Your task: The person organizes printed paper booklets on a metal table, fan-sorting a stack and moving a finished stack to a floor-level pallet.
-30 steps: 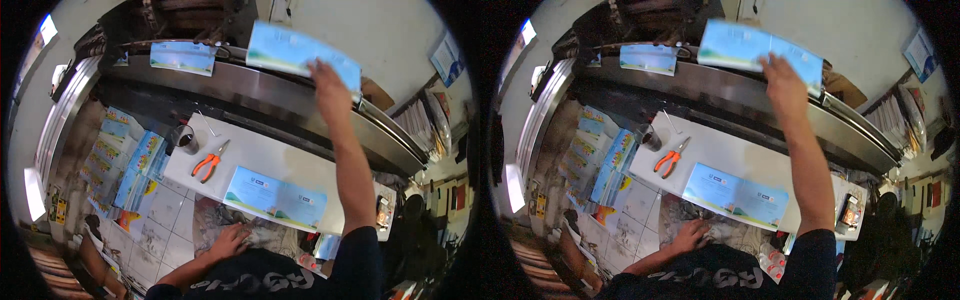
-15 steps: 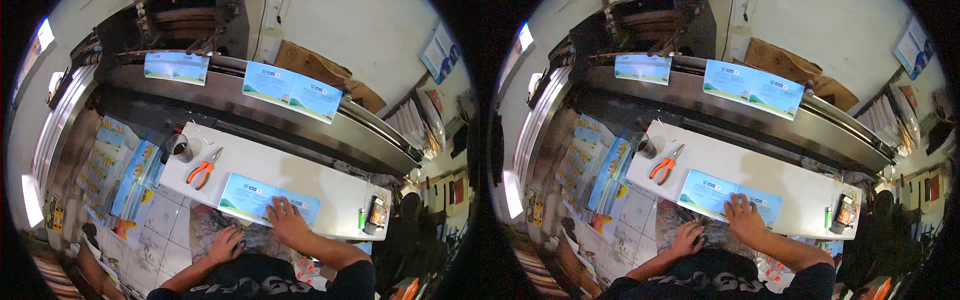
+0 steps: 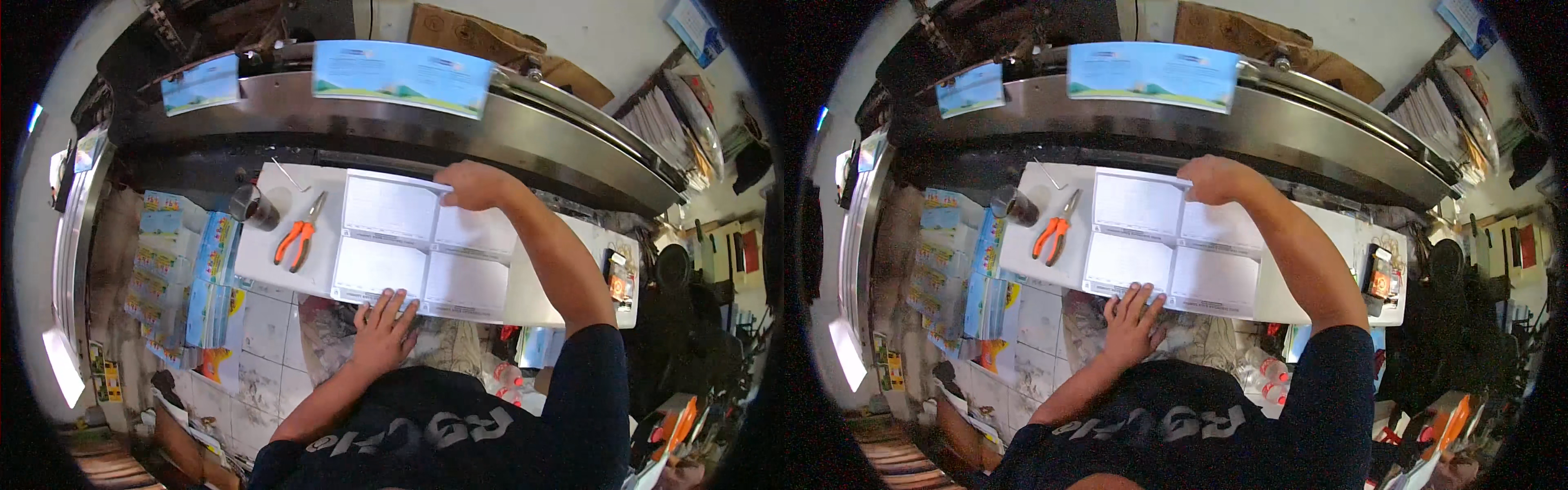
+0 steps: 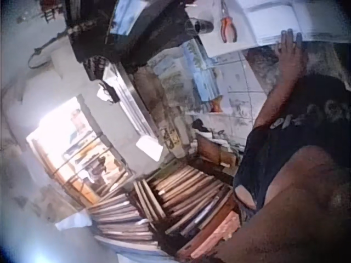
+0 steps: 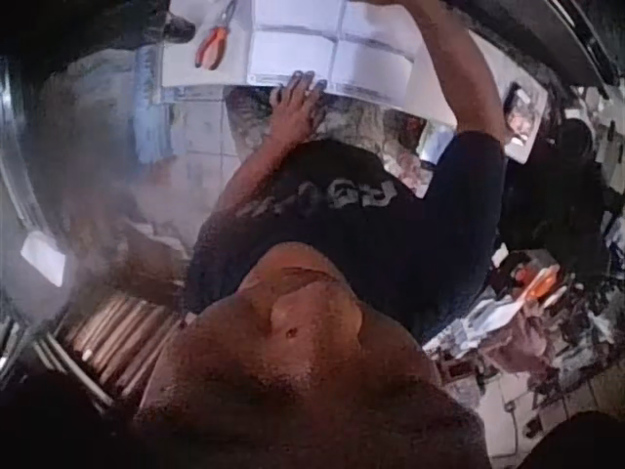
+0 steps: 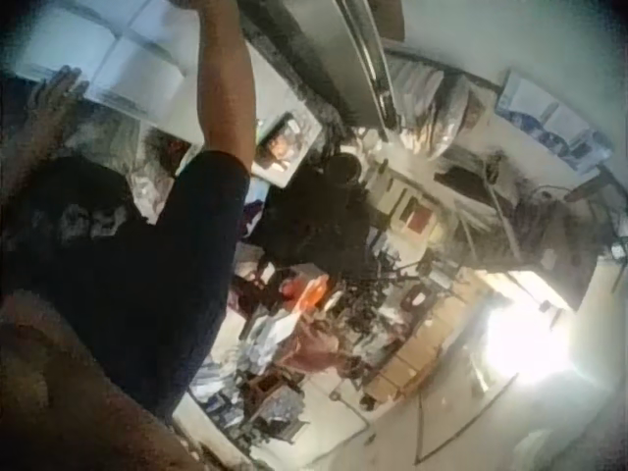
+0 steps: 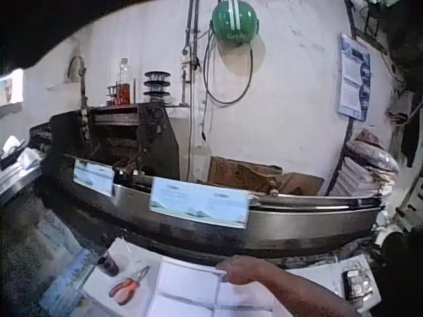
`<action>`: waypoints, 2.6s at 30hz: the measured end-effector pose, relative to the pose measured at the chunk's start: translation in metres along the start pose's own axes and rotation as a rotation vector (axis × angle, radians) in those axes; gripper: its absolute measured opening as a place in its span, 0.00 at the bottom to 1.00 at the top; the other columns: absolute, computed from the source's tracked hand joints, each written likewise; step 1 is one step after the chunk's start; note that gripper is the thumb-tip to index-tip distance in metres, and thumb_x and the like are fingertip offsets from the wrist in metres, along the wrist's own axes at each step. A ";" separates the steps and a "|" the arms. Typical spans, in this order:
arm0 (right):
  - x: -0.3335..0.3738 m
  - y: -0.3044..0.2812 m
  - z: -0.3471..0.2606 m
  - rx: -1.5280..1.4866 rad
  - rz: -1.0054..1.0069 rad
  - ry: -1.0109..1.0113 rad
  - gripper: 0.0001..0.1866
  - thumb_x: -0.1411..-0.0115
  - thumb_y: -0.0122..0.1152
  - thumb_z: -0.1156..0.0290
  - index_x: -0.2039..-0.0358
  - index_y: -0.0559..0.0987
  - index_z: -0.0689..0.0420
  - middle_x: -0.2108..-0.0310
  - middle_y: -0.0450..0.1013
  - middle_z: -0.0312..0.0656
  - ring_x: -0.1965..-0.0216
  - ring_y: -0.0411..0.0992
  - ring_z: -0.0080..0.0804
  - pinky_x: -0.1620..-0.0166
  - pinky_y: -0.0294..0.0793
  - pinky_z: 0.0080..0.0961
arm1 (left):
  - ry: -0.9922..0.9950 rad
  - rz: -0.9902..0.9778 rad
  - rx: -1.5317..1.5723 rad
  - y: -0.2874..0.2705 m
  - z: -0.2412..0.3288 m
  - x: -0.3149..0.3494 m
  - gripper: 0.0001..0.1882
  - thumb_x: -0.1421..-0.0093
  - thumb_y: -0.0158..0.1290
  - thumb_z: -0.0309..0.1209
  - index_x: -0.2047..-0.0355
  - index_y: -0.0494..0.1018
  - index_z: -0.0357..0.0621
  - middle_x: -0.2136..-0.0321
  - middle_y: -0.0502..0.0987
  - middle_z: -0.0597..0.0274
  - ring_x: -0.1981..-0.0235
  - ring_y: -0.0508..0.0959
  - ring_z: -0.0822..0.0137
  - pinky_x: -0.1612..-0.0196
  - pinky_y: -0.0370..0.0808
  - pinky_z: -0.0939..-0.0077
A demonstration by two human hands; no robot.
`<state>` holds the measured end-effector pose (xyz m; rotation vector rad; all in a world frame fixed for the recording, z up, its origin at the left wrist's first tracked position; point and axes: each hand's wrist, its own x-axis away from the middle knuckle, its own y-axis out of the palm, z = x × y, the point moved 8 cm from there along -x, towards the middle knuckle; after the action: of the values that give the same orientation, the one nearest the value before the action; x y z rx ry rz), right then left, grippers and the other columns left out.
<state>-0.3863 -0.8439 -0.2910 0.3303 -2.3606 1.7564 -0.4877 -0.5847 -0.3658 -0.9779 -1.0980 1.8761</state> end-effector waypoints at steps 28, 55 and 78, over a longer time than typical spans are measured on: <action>0.041 0.033 -0.097 0.142 0.134 0.018 0.31 0.40 0.57 0.49 0.44 0.70 0.57 0.47 0.71 0.48 0.50 0.72 0.46 0.52 0.75 0.45 | -0.064 0.014 0.352 0.026 -0.043 0.096 0.24 0.49 0.61 0.29 0.50 0.73 0.45 0.58 0.75 0.56 0.57 0.74 0.53 0.56 0.70 0.59; 0.043 -0.141 -0.035 0.043 0.485 0.323 0.18 0.44 0.56 0.73 0.52 0.79 0.50 0.55 0.77 0.48 0.51 0.73 0.51 0.48 0.72 0.43 | 0.058 0.038 0.124 0.019 -0.011 0.036 0.39 0.49 0.63 0.42 0.37 0.63 0.56 0.35 0.58 0.49 0.35 0.58 0.49 0.39 0.53 0.45; 0.102 0.098 -0.132 0.290 0.044 -0.027 0.39 0.47 0.68 0.56 0.39 0.66 0.59 0.37 0.61 0.53 0.38 0.61 0.53 0.41 0.68 0.51 | 0.031 0.165 0.184 0.014 -0.033 0.079 0.40 0.52 0.65 0.33 0.39 0.60 0.52 0.41 0.62 0.46 0.41 0.64 0.45 0.45 0.59 0.46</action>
<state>-0.5100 -0.6972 -0.3153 0.3464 -2.1439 2.1304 -0.4958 -0.5101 -0.4089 -1.0129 -0.8307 2.0465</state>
